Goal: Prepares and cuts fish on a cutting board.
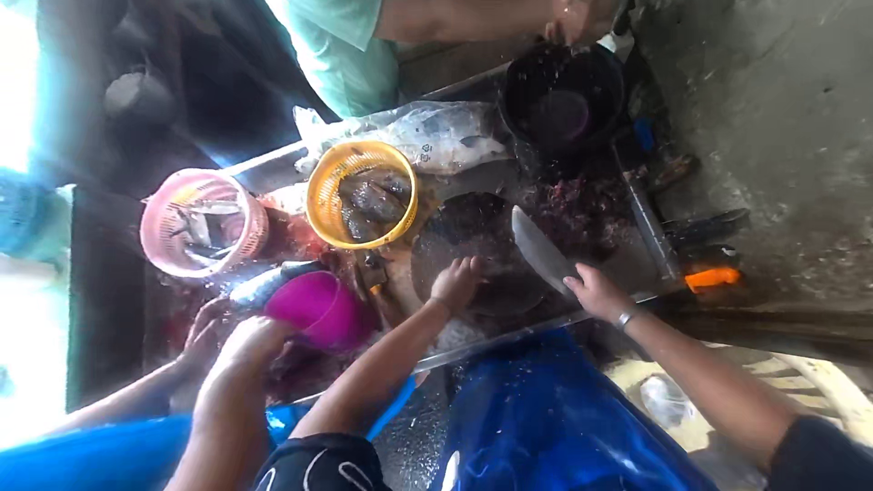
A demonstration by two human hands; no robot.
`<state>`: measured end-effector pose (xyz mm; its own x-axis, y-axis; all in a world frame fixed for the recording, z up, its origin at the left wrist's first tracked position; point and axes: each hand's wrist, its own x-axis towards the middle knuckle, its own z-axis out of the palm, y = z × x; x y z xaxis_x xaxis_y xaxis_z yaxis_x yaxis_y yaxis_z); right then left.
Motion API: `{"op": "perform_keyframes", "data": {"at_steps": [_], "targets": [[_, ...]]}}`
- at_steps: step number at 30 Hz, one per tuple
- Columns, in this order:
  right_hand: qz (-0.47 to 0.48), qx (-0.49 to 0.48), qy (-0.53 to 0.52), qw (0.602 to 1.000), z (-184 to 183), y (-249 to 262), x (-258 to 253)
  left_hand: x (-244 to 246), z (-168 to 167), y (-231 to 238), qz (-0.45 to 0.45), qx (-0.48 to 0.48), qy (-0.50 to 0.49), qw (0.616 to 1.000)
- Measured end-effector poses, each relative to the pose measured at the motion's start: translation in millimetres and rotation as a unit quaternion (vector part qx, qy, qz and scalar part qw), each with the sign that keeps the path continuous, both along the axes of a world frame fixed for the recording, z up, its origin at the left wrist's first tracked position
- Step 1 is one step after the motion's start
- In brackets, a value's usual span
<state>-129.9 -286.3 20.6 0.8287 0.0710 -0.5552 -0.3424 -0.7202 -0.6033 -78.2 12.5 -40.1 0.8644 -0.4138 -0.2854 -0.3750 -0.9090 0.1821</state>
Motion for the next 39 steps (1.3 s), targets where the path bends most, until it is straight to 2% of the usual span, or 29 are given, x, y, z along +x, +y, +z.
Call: {"op": "perform_keyframes", "data": {"at_steps": [4, 9, 12, 15, 17, 19, 21, 24, 27, 29, 33, 39], "targets": [[0.128, -0.085, 0.044, 0.987, 16, 25, 20, -20, -7, -12, 0.065, -0.036, 0.024, 0.997], [0.27, -0.257, 0.059, 0.926, 39, 30, 39, -18, 1, -21, 0.067, 0.006, 0.056, 0.996], [0.315, -0.249, 0.097, 0.911, 52, 28, 63, -21, -2, -24, 0.057, 0.011, 0.06, 0.996], [0.304, -0.207, 0.157, 0.916, 42, 25, 76, -20, -3, -22, 0.05, 0.009, 0.069, 0.996], [0.214, -0.148, 0.186, 0.948, 19, 27, 58, -17, -2, -20, 0.052, -0.006, 0.074, 0.996], [0.084, -0.084, 0.144, 0.982, -18, 46, 20, -9, 1, -19, 0.074, -0.039, 0.095, 0.992], [0.024, -0.062, 0.09, 0.994, -44, 74, -7, 3, 4, -20, 0.095, -0.057, 0.121, 0.986], [0.056, -0.07, 0.051, 0.995, -44, 66, -4, 10, 11, -20, 0.097, -0.024, 0.123, 0.987], [0.123, -0.13, 0.017, 0.984, -13, 20, 28, 17, 25, -25, 0.095, 0.016, 0.108, 0.99], [0.205, -0.199, 0.022, 0.958, 11, -6, 50, 21, 30, -29, 0.093, 0.028, 0.103, 0.99], [0.377, -0.349, 0.017, 0.858, 54, -14, 72, 26, 31, -35, 0.093, 0.065, 0.096, 0.989], [0.505, -0.417, -0.04, 0.754, 95, 18, 99, 29, 36, -40, 0.062, 0.092, 0.093, 0.989]]}}
